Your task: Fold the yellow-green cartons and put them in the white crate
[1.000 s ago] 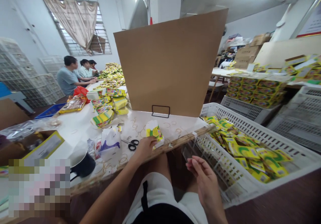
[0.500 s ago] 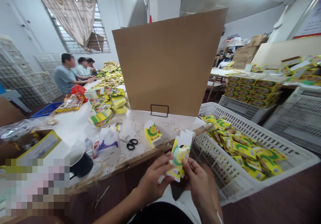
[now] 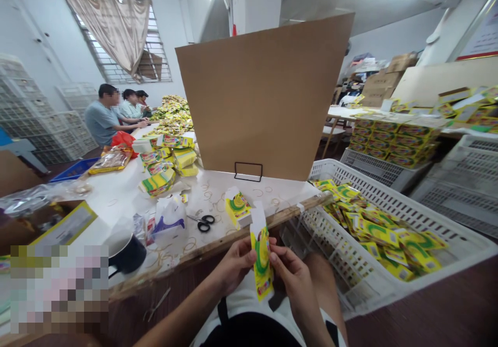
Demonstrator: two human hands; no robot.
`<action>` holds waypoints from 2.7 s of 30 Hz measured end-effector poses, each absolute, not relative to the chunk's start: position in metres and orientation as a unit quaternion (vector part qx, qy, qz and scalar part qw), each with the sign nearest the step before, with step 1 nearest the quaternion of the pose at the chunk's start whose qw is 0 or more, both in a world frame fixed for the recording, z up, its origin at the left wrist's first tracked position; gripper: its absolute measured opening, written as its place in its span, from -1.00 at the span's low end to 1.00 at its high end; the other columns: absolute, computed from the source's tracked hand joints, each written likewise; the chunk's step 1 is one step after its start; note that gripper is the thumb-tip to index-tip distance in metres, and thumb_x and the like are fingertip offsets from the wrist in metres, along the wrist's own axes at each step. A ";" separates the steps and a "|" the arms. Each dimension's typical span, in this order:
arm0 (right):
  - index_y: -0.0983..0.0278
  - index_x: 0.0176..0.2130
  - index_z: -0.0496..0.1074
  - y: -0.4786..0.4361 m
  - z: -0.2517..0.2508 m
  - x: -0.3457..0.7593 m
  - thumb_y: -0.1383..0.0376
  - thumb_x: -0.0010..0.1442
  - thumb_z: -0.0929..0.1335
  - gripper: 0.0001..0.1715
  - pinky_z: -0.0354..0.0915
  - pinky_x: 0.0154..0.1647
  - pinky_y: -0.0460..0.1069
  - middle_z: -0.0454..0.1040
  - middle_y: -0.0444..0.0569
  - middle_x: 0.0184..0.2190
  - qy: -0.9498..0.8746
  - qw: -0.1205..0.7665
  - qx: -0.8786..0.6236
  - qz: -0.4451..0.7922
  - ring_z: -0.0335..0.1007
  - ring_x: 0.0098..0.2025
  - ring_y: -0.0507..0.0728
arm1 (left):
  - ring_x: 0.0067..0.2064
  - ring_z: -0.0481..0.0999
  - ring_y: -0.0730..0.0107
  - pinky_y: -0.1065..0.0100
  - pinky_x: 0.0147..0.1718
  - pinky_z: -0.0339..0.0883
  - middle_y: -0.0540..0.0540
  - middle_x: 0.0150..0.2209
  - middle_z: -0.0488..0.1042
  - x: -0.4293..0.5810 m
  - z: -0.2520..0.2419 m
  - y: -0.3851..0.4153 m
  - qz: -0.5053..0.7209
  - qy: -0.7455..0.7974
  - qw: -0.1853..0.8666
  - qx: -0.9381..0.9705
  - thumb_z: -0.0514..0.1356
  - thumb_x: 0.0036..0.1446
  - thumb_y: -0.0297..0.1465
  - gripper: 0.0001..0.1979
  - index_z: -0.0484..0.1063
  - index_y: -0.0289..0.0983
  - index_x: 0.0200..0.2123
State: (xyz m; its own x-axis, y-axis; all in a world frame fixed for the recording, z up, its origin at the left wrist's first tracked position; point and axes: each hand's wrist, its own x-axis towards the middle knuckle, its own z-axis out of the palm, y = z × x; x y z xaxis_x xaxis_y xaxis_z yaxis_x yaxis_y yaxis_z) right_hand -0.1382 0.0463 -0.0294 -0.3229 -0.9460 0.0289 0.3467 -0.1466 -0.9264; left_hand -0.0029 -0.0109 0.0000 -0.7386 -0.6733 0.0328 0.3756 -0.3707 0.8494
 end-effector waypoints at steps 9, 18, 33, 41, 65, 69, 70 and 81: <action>0.31 -0.40 0.49 0.048 -0.035 -0.138 0.09 -0.04 0.47 -0.67 0.39 -0.39 0.01 0.54 -0.03 -0.48 0.496 0.454 -0.373 -0.640 0.45 -0.42 0.16 | -0.41 0.51 0.33 0.35 -0.36 0.36 -0.13 -0.36 0.57 -0.014 -0.011 -0.013 -0.715 -0.526 0.385 0.251 0.27 -0.01 -0.14 -0.58 0.49 -0.36 -0.20; 0.23 -0.26 0.36 0.048 -0.037 -0.140 0.16 0.05 0.43 -0.71 0.37 -0.33 -0.02 0.48 -0.09 -0.42 0.515 0.369 -0.388 -0.670 0.41 -0.37 0.12 | -0.27 0.52 0.28 0.28 -0.25 0.36 -0.13 -0.24 0.52 -0.011 -0.013 -0.010 -0.641 -0.583 0.412 0.281 0.26 0.05 -0.33 -0.40 0.09 -0.24 0.12; 0.22 -0.38 0.46 0.055 -0.023 -0.160 0.17 0.17 0.32 -0.80 0.34 -0.32 -0.06 0.50 -0.06 -0.42 0.513 0.341 -0.508 -0.603 0.42 -0.34 0.13 | -0.33 0.49 0.36 0.39 -0.35 0.28 -0.02 -0.38 0.47 0.007 -0.009 -0.006 -0.738 -0.585 0.284 0.180 0.34 -0.04 -0.38 -0.57 0.23 -0.23 -0.13; 0.17 0.04 0.33 0.053 -0.031 -0.156 0.20 0.17 0.33 -0.57 0.39 -0.22 0.01 0.51 -0.04 -0.28 0.503 0.327 -0.465 -0.651 0.44 -0.25 0.16 | -0.22 0.51 0.28 0.30 -0.23 0.31 -0.12 -0.24 0.51 0.007 0.000 -0.005 -0.730 -0.609 0.249 0.187 0.29 0.01 -0.43 -0.32 0.05 -0.20 0.16; 0.26 -0.06 0.27 0.050 -0.033 -0.147 0.18 0.06 0.31 -0.57 0.14 -0.61 -0.10 0.21 -0.32 -0.70 0.653 0.220 -0.528 -0.496 0.19 -0.66 0.05 | -0.15 0.51 0.28 0.28 -0.16 0.34 -0.13 -0.18 0.53 0.003 -0.005 -0.004 -0.630 -0.665 0.298 0.267 0.13 0.04 -0.60 -0.43 0.17 -0.22 0.14; 0.23 -0.07 0.26 0.050 -0.032 -0.143 0.19 0.05 0.33 -0.57 0.13 -0.63 -0.10 0.23 -0.33 -0.71 0.658 0.218 -0.525 -0.494 0.21 -0.67 0.06 | -0.14 0.50 0.26 0.28 -0.14 0.33 -0.13 -0.15 0.53 0.004 -0.007 -0.004 -0.629 -0.662 0.306 0.267 0.16 0.02 -0.59 -0.41 0.19 -0.20 0.15; 0.22 -0.09 0.26 0.051 -0.032 -0.142 0.19 0.05 0.33 -0.59 0.13 -0.62 -0.10 0.27 -0.32 -0.70 0.663 0.220 -0.515 -0.497 0.23 -0.67 0.06 | -0.14 0.50 0.26 0.28 -0.14 0.33 -0.12 -0.14 0.52 0.003 -0.007 -0.004 -0.624 -0.665 0.309 0.270 0.16 0.01 -0.60 -0.40 0.20 -0.19 0.14; 0.21 -0.12 0.29 0.051 -0.027 -0.148 0.13 0.00 0.38 -0.56 0.13 -0.62 -0.11 0.28 -0.31 -0.69 0.625 0.302 -0.479 -0.538 0.22 -0.65 0.05 | -0.13 0.50 0.26 0.27 -0.14 0.35 -0.12 -0.14 0.53 0.002 0.000 -0.004 -0.617 -0.675 0.289 0.281 0.14 0.00 -0.62 -0.40 0.22 -0.20 0.14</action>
